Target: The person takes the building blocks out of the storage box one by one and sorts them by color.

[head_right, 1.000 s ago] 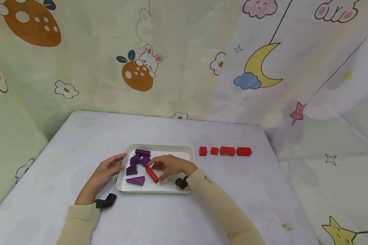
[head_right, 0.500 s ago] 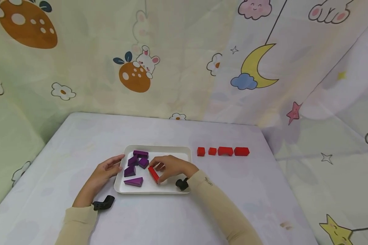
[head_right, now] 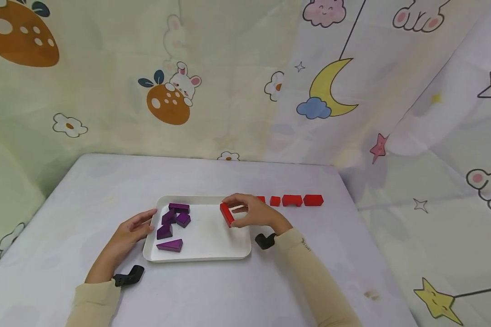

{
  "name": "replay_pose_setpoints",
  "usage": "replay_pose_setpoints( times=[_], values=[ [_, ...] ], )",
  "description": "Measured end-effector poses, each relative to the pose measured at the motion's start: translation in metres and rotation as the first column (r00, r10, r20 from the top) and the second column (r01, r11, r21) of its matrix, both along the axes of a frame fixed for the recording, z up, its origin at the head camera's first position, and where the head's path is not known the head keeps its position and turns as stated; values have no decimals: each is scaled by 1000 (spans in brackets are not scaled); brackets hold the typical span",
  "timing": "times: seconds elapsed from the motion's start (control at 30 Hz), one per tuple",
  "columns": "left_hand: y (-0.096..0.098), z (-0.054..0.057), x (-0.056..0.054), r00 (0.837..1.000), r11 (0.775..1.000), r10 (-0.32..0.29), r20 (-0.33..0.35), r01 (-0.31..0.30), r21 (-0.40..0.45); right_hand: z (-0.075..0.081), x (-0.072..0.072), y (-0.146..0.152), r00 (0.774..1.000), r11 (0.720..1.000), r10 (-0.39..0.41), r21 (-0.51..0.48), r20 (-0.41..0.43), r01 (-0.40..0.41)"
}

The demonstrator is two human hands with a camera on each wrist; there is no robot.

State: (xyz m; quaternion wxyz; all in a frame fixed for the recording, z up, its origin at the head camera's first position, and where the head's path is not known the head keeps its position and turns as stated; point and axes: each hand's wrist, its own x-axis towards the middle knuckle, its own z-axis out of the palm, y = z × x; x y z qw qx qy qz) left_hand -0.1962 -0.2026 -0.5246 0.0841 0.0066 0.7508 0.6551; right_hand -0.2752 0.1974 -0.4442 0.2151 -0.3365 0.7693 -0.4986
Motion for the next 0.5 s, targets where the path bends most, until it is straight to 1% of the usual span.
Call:
replay_pose_setpoints(
  times=[0.13,0.3,0.5],
  values=[
    [0,1,0,1000,1000,-2,4,2,-6,6,0,28,998,997,-68,-48,11,68],
    [1,2,0,1000,1000,-2,6,2,-2,9,1,62,990,986,-139,-89,18,141],
    [0,1,1,1000,1000,1,6,-1,-22,10,4,99,982,971,-179,-153,58,186]
  ],
)
